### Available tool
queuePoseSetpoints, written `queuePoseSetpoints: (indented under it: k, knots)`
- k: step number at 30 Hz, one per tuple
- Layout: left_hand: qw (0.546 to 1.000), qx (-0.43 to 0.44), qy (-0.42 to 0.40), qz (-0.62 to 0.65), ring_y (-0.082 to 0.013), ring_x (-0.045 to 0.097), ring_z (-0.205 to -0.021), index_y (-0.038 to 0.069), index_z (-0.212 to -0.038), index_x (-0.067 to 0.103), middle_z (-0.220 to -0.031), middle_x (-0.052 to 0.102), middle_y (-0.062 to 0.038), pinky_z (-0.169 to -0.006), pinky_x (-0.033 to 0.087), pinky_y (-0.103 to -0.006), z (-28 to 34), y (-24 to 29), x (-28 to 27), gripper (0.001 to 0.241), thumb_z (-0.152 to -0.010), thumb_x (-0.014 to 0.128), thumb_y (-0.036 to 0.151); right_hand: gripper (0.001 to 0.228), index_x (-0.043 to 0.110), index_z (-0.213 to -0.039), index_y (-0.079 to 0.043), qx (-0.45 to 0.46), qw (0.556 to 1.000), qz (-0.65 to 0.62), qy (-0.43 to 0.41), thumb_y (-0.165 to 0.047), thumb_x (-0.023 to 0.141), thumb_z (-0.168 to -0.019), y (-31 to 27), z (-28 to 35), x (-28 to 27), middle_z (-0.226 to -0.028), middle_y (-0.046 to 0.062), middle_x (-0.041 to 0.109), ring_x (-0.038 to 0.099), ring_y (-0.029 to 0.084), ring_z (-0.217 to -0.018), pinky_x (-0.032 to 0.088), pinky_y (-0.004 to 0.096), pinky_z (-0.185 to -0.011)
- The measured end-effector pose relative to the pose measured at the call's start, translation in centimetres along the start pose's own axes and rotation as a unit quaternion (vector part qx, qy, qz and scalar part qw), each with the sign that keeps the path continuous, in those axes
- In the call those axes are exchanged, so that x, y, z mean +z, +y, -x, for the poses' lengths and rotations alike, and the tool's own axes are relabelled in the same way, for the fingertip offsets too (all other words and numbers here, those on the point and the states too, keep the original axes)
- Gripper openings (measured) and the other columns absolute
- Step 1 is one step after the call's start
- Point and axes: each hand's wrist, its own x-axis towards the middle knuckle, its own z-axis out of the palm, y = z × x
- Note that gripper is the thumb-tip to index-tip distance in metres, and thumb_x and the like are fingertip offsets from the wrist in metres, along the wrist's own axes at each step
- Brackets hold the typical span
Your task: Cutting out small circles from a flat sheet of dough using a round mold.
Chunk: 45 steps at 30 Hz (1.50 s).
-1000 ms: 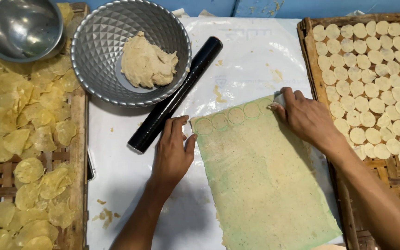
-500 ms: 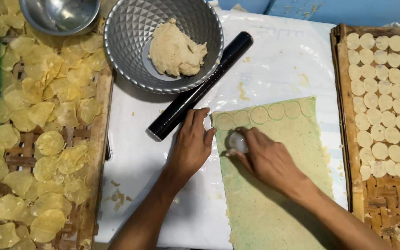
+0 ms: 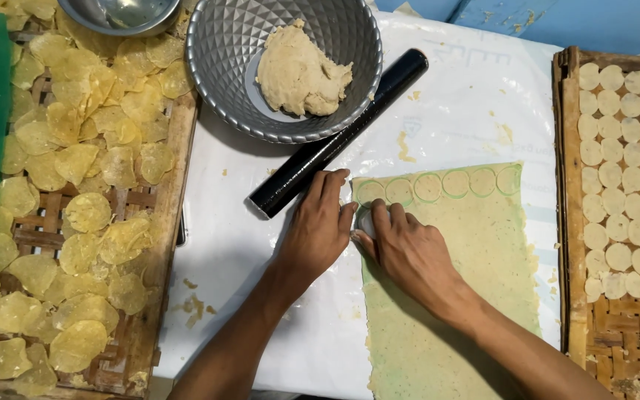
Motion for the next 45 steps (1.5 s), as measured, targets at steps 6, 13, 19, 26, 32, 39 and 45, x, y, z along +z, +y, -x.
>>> queuePoseSetpoints:
  k: [6, 13, 19, 26, 32, 39, 45]
  knots:
    - [1.0, 0.0, 0.004, 0.026, -0.0339, 0.066, -0.108, 0.003, -0.133, 0.054, -0.111, 0.061, -0.014, -0.086, 0.056, -0.0417, -0.1, 0.4, -0.3, 0.043, -0.092, 0.067, 0.008, 0.046, 0.047, -0.13, -0.01, -0.08, 0.997, 0.015, 0.004, -0.048, 0.04, -0.105, 0.8, -0.1, -1.2, -0.088, 0.01, 0.057, 0.073, 0.03, -0.076, 0.062, 0.045, -0.058]
    - [1.0, -0.004, 0.002, 0.019, -0.0338, 0.066, -0.107, 0.003, -0.132, 0.054, -0.11, 0.061, -0.014, -0.085, 0.056, -0.0419, -0.1, 0.8, -0.9, 0.04, -0.093, 0.064, 0.007, 0.041, 0.045, -0.128, -0.011, -0.086, 0.994, 0.05, 0.041, -0.045, 0.038, -0.106, 0.5, -0.1, -1.4, -0.087, 0.008, 0.054, 0.074, 0.03, -0.073, 0.06, 0.044, -0.055]
    - [0.999, 0.003, -0.009, 0.031, -0.0354, 0.067, -0.106, 0.001, -0.133, 0.054, -0.112, 0.061, -0.017, -0.081, 0.058, -0.0415, -0.1, 1.3, -1.5, 0.039, -0.095, 0.063, 0.006, 0.044, 0.044, -0.132, -0.012, -0.064, 0.997, 0.033, 0.03, -0.047, 0.038, -0.106, 0.8, 0.2, -1.4, -0.092, 0.009, 0.055, 0.073, 0.031, -0.077, 0.061, 0.046, -0.059]
    - [0.999, 0.001, -0.011, 0.033, -0.0355, 0.067, -0.105, 0.0, -0.133, 0.053, -0.113, 0.06, -0.017, -0.081, 0.058, -0.0418, 0.0, 0.8, -1.3, 0.043, -0.093, 0.066, 0.009, 0.05, 0.04, -0.14, -0.011, 0.029, 0.987, -0.157, 0.001, -0.044, 0.044, -0.102, 2.8, 2.7, -2.4, -0.099, 0.018, 0.065, 0.074, 0.043, -0.084, 0.059, 0.058, -0.073]
    - [1.0, 0.014, -0.014, 0.011, -0.0349, 0.065, -0.108, 0.0, -0.133, 0.053, -0.113, 0.06, -0.017, -0.084, 0.057, -0.0417, 0.0, 0.9, -1.3, 0.044, -0.092, 0.067, 0.008, 0.051, 0.043, -0.139, -0.008, 0.037, 0.995, -0.094, 0.021, -0.044, 0.043, -0.102, 3.4, 2.9, -2.2, -0.095, 0.012, 0.061, 0.073, 0.039, -0.081, 0.061, 0.054, -0.065]
    - [1.0, 0.014, -0.013, 0.01, -0.0348, 0.065, -0.109, 0.0, -0.133, 0.053, -0.113, 0.06, -0.017, -0.088, 0.055, -0.0422, 0.0, 0.7, -1.1, 0.045, -0.091, 0.069, 0.008, 0.054, 0.043, -0.142, -0.01, 0.03, 0.998, -0.047, -0.029, -0.046, 0.033, -0.103, 3.0, 1.7, -2.5, -0.093, 0.009, 0.057, 0.073, 0.033, -0.083, 0.061, 0.05, -0.064]
    - [1.0, 0.016, -0.007, -0.009, -0.0328, 0.065, -0.11, 0.001, -0.133, 0.053, -0.114, 0.06, -0.015, -0.089, 0.055, -0.0407, 0.0, 0.5, -0.8, 0.046, -0.091, 0.07, 0.01, 0.048, 0.043, -0.137, -0.007, 0.047, 0.999, 0.015, 0.008, -0.043, 0.032, -0.107, 1.7, 1.3, -2.0, -0.092, 0.012, 0.058, 0.075, 0.035, -0.078, 0.061, 0.048, -0.06]
